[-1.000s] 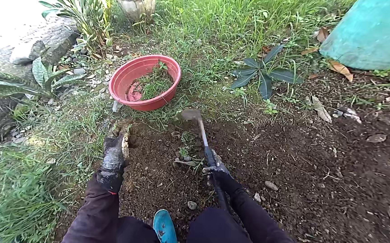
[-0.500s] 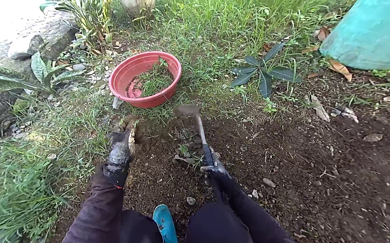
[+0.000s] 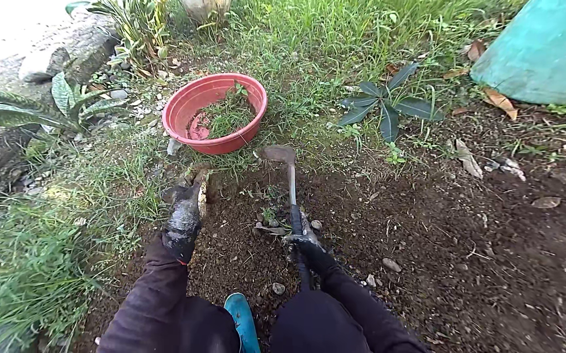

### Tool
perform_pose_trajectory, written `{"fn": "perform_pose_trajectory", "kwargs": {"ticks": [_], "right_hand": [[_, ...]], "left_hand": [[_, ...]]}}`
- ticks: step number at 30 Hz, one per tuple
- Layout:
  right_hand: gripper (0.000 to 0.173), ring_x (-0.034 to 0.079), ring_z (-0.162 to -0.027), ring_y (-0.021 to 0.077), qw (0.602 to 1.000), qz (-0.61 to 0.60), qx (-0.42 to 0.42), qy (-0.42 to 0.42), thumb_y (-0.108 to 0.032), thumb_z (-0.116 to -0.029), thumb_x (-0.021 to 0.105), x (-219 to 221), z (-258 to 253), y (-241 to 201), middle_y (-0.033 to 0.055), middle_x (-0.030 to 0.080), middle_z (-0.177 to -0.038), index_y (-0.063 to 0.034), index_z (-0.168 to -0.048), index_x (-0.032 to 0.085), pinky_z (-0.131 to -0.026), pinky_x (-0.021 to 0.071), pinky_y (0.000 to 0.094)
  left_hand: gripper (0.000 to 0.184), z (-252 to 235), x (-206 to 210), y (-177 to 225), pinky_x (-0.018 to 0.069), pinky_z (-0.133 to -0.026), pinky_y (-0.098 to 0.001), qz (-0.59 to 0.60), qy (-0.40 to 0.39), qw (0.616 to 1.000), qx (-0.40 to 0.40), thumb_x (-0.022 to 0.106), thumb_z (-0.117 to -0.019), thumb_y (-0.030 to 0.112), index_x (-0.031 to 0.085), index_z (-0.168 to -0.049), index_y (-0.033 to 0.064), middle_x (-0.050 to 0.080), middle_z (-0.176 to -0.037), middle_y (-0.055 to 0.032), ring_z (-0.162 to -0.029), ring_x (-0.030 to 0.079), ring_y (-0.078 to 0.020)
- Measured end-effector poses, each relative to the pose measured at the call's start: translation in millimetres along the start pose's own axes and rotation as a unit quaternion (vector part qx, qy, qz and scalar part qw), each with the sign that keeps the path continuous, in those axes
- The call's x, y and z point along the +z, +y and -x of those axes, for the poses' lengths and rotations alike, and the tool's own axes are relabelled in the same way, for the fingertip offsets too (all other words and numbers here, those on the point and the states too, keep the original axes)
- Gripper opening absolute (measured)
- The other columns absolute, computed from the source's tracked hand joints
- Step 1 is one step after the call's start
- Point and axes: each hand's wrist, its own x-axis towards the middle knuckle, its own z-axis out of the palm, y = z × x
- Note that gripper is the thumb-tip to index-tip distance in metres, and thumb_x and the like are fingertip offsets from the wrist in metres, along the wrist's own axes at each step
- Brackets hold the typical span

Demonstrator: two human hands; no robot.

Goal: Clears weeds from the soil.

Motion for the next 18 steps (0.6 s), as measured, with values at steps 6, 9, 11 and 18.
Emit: {"fn": "perform_pose_trajectory", "kwargs": {"ticks": [6,9,11,18], "right_hand": [[0.102,0.052,-0.134,0.0402,0.907,0.388,-0.018,-0.162,-0.009,-0.0843,0.075,-42.1,29.7,37.7,0.0263,0.05,-0.148,-0.0193,-0.165,0.014,-0.11,0.0404,0.0607],[0.103,0.059,-0.126,0.0382,0.93,0.354,-0.021,-0.095,-0.01,-0.0804,0.078,-66.6,50.4,36.4,0.023,0.056,-0.144,-0.0244,-0.164,0.021,-0.104,0.0464,0.0605],[0.101,0.067,-0.084,0.0309,0.98,0.189,-0.055,-0.002,-0.007,-0.0799,0.077,-70.6,43.6,29.1,0.0225,0.065,-0.118,-0.0201,-0.163,0.022,-0.071,0.0558,0.0515],[0.067,0.063,-0.075,0.0225,0.994,0.108,-0.014,0.031,-0.006,-0.096,0.061,-66.7,31.7,39.2,0.0166,0.062,-0.101,-0.0074,-0.155,0.029,-0.067,0.0562,0.042]], "left_hand": [[0.024,14.0,-2.2,6.1,0.0525,-0.071,-0.0194,-0.015,-0.028,0.999,0.037,0.052,-0.1076,0.015,0.058,-0.127,0.0032,0.063,-0.095,0.0016,-0.077,0.059,0.0008],[0.026,11.1,-11.1,-7.2,0.0528,-0.069,-0.0218,-0.033,-0.034,0.998,0.031,0.05,-0.1088,0.02,0.059,-0.128,0.0058,0.064,-0.095,0.0011,-0.074,0.059,-0.0012],[0.021,9.9,-2.6,2.4,0.0531,-0.064,-0.0202,-0.02,-0.016,0.999,0.022,0.052,-0.1081,0.017,0.061,-0.123,0.0044,0.063,-0.089,0.0021,-0.07,0.059,-0.0008],[0.028,12.3,-12.2,-10.9,0.0544,-0.071,-0.0252,-0.042,-0.056,0.996,0.048,0.052,-0.1086,0.022,0.06,-0.129,0.0057,0.065,-0.097,-0.0016,-0.077,0.061,-0.0044]]}}
